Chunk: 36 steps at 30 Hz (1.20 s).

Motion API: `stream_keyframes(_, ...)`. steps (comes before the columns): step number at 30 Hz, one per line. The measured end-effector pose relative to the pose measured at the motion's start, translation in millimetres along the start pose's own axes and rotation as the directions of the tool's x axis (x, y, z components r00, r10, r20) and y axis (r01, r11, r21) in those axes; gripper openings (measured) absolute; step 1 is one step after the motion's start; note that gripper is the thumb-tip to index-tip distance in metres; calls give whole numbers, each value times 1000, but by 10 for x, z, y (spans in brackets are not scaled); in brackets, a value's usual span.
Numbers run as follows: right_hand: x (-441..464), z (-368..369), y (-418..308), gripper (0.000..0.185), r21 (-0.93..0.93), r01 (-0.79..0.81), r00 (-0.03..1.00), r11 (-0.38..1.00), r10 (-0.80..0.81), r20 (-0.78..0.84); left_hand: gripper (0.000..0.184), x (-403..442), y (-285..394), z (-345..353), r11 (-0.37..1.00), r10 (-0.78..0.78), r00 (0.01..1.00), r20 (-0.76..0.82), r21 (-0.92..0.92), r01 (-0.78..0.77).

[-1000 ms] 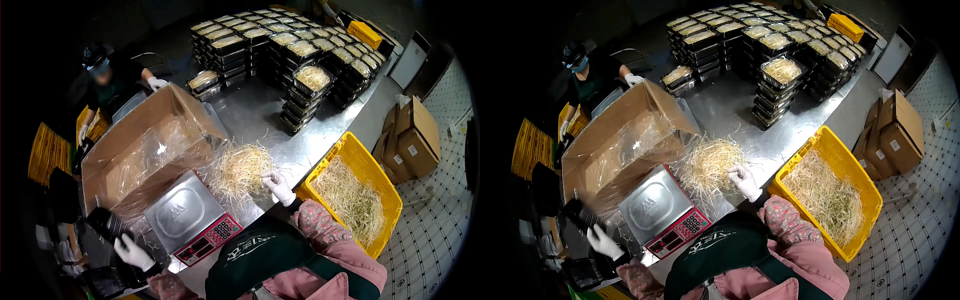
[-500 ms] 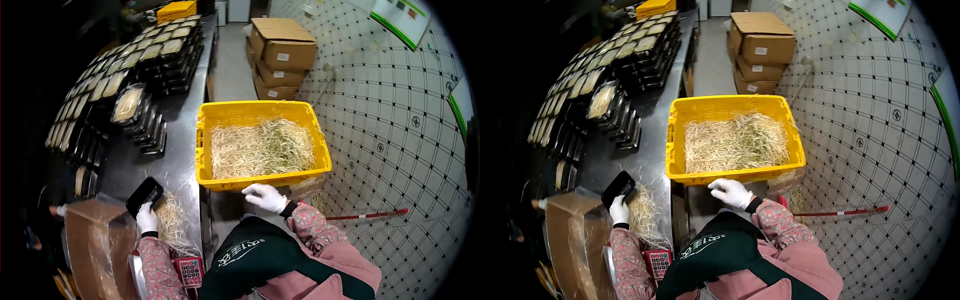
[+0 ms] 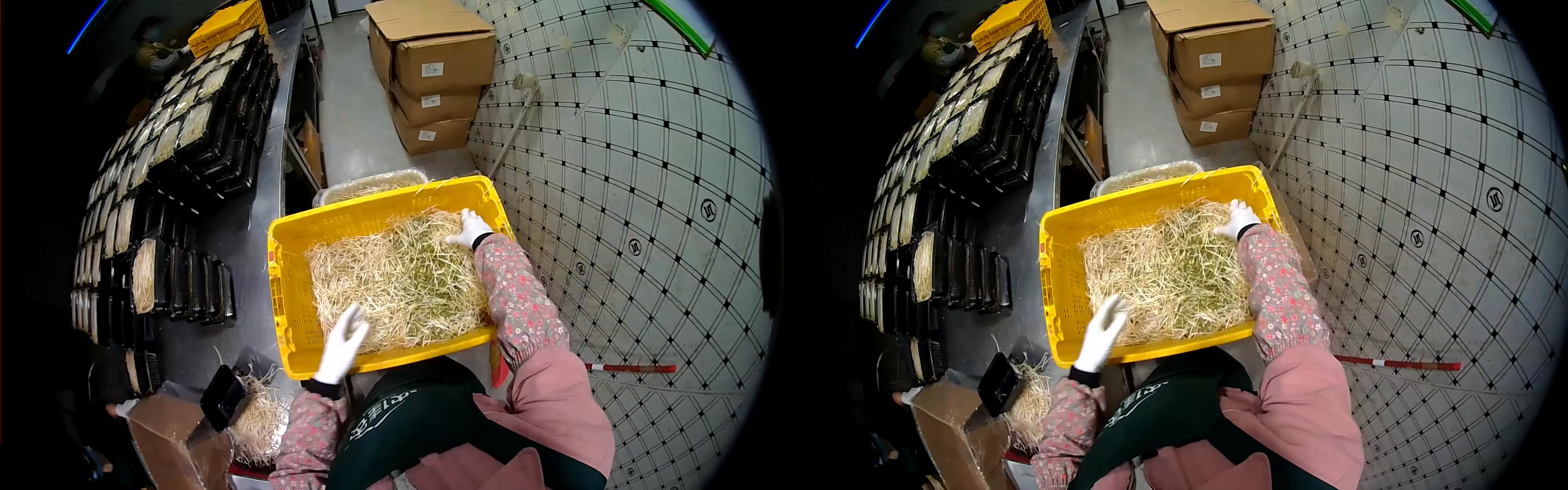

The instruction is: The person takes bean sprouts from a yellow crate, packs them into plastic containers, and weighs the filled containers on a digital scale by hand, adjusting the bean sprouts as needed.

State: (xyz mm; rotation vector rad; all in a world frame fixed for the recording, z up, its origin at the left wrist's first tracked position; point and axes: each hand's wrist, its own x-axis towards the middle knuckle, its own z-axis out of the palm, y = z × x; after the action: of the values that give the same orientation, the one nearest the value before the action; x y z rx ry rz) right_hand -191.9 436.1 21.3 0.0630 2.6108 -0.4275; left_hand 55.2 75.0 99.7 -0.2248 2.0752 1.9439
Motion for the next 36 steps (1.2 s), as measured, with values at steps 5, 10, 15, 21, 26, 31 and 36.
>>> stream_keyframes(5,148,-29,-209,150,-168,-130,964,977,165,209,65,712,-272,725,954,-258,949,183,-104,280)
stream_keyframes(10,332,13,-45,112,-9,-19,963,1000,21,270,59,1060,-706,826,835,-463,861,208,-224,503)
stream_keyframes(15,242,74,-90,95,-43,-30,970,999,40,242,42,1122,-698,538,791,-455,889,50,-435,430)
stream_keyframes(21,511,145,132,142,316,-105,937,943,-13,349,43,943,-625,-34,783,-402,910,-106,-555,281)
stream_keyframes(26,414,76,139,110,217,-74,975,973,25,221,42,781,-505,-322,802,-398,899,-185,-546,243)
stream_keyframes(31,24,-458,-82,87,128,29,998,991,-36,49,40,684,-342,-611,899,-279,915,-291,-414,142)
stream_keyframes(36,-322,-948,-390,75,414,428,900,803,-419,-119,41,645,-422,-853,948,-207,920,-334,-302,103)
